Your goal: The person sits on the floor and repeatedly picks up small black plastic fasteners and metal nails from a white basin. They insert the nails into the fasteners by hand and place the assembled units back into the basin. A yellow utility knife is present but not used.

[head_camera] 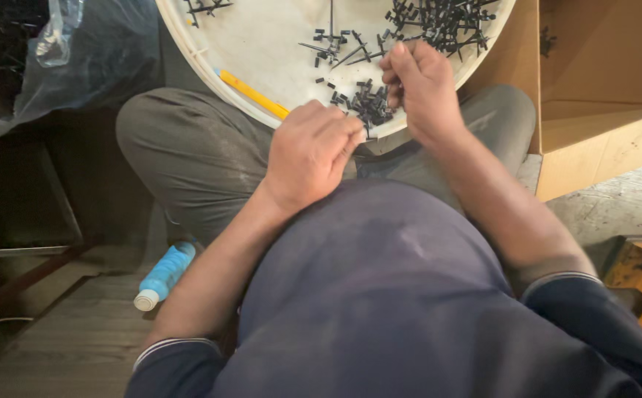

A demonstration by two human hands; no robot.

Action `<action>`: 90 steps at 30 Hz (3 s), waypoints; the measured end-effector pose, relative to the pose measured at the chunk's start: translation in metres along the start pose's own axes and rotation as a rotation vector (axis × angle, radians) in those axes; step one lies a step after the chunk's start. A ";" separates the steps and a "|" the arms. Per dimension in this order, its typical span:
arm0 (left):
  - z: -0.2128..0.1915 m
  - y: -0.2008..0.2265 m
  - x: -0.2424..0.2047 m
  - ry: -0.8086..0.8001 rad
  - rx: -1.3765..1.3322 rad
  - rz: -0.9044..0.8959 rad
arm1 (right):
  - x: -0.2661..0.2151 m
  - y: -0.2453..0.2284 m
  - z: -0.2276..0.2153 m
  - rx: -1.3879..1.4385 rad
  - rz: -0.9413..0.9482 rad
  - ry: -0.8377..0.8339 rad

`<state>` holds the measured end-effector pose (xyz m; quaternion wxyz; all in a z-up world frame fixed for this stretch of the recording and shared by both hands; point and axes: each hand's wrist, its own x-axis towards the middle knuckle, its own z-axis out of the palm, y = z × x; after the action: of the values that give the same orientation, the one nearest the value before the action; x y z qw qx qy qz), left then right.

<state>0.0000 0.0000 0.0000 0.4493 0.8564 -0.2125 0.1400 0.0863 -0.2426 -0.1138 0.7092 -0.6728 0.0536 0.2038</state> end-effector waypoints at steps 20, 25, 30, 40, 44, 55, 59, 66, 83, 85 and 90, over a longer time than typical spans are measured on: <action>0.024 -0.023 -0.003 0.210 -0.120 -0.570 | -0.038 -0.062 0.039 -1.041 -1.003 -0.208; 0.016 -0.023 -0.011 0.252 -0.210 -0.519 | -0.031 -0.052 0.027 0.179 0.121 -0.096; 0.015 -0.011 -0.007 0.207 -0.133 -0.446 | -0.039 -0.050 0.033 0.583 0.286 -0.450; 0.011 0.004 -0.008 0.138 -0.101 -0.289 | -0.043 -0.029 0.043 -0.389 -0.190 -0.277; 0.007 0.010 -0.008 0.133 0.033 -0.100 | -0.026 -0.022 0.036 -0.020 0.055 -0.028; 0.016 -0.009 -0.019 0.040 0.220 -0.179 | -0.044 -0.020 0.035 -0.111 0.260 -0.529; 0.034 -0.023 -0.033 0.028 0.206 -0.353 | -0.044 -0.027 0.046 -0.618 -0.198 -0.469; 0.044 -0.081 -0.046 0.300 -0.351 -0.957 | -0.052 -0.041 0.045 -0.885 -0.843 -0.249; 0.043 -0.099 -0.044 0.311 -1.231 -0.755 | 0.012 -0.045 0.038 -1.249 -0.510 0.027; 0.048 -0.102 -0.048 0.256 -1.156 -0.776 | 0.015 -0.033 0.039 -1.346 -0.682 0.050; 0.047 -0.098 -0.045 0.174 -1.202 -0.855 | 0.021 -0.024 0.028 -1.066 -0.461 0.048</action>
<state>0.0112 0.0212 -0.1145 0.8711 0.4565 0.1356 -0.1202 0.1087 -0.2108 -0.0959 0.2971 -0.9357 -0.1884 0.0276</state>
